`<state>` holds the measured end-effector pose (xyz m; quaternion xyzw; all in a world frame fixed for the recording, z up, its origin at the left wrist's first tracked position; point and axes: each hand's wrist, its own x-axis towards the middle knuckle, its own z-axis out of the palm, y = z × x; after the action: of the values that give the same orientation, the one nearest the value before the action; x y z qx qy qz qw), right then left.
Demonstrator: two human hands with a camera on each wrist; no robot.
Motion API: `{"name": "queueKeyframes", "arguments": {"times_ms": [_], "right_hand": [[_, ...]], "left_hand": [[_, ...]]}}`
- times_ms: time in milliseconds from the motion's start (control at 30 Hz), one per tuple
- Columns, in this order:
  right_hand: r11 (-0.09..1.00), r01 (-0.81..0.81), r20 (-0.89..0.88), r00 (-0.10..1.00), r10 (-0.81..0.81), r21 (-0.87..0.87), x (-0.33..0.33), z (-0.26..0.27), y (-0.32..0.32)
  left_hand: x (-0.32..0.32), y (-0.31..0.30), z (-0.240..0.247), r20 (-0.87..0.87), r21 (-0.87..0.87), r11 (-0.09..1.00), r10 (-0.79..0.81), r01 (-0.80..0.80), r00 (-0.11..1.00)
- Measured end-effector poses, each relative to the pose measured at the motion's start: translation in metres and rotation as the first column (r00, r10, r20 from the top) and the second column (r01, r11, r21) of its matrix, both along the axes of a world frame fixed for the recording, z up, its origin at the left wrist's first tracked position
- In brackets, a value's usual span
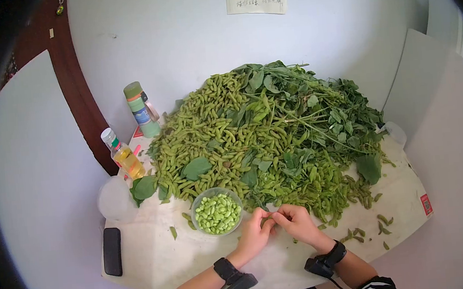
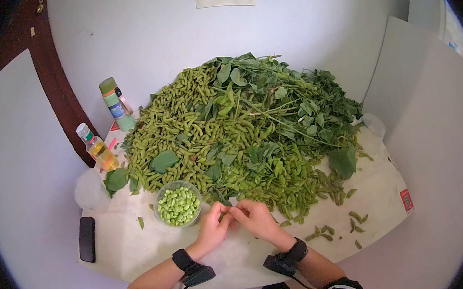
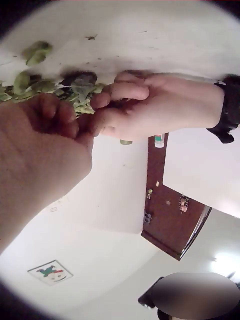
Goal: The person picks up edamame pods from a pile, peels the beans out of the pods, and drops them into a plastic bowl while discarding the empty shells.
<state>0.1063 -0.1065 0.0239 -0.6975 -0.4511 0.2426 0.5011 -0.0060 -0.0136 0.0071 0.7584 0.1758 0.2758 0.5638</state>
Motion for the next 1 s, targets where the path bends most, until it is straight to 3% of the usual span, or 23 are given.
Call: {"name": "queueKeyframes", "arguments": {"times_ms": [133,200,333,400,500,633,700,733,800,833,900,933,1000], "right_hand": [[0.998,0.009,-0.105,0.994,-0.016,-0.069,-0.002,0.007,-0.001],[0.998,-0.004,-0.183,0.983,-0.006,-0.056,-0.001,0.005,-0.001],[1.0,0.002,-0.139,0.99,-0.005,-0.023,-0.002,-0.002,0.001],[1.0,-0.018,-0.069,0.997,0.02,0.023,-0.003,-0.002,0.0],[0.996,-0.059,-0.052,0.997,0.062,0.062,-0.004,0.006,-0.002],[0.993,-0.098,-0.075,0.992,0.103,0.068,-0.002,0.006,-0.004],[0.991,-0.131,-0.01,0.991,0.131,0.025,0.001,0.005,-0.004],[0.991,-0.131,-0.009,0.991,0.131,0.024,-0.001,0.006,-0.004],[0.979,-0.174,-0.006,0.984,0.176,0.11,-0.006,0.007,-0.004],[0.979,-0.173,-0.006,0.985,0.175,0.111,-0.005,0.007,-0.004],[0.982,-0.156,-0.087,0.982,0.165,0.104,-0.002,0.005,-0.005],[0.982,-0.154,-0.089,0.982,0.164,0.105,-0.002,0.008,-0.006],[0.994,-0.109,0.082,0.991,0.107,0.011,-0.001,0.016,-0.007]], "left_hand": [[0.001,-0.001,-0.004,0.093,-0.019,1.0,0.003,-0.001,0.996],[-0.002,0.002,-0.003,-0.047,-0.056,0.997,-0.056,0.054,0.997],[-0.003,0.003,0.0,-0.082,-0.006,0.999,-0.034,0.034,0.996],[-0.005,0.001,-0.002,-0.02,-0.147,0.988,-0.055,0.051,0.998],[-0.005,0.003,-0.006,0.08,-0.221,0.969,-0.093,0.109,0.992],[-0.007,0.003,0.005,0.065,-0.374,0.913,-0.15,0.163,0.987],[-0.006,0.004,0.0,0.147,-0.619,0.745,-0.199,0.247,0.969],[-0.005,0.005,-0.003,0.148,-0.619,0.745,-0.199,0.248,0.969],[-0.004,0.005,-0.009,0.23,-0.868,0.416,-0.153,0.273,0.961],[-0.004,0.005,-0.007,0.23,-0.867,0.417,-0.154,0.274,0.961],[-0.005,0.005,0.002,0.175,-0.737,0.614,-0.231,0.283,0.957],[-0.005,0.005,0.005,0.173,-0.737,0.614,-0.233,0.283,0.957],[-0.005,0.006,0.01,0.055,-0.592,0.772,-0.247,0.231,0.967]]}}
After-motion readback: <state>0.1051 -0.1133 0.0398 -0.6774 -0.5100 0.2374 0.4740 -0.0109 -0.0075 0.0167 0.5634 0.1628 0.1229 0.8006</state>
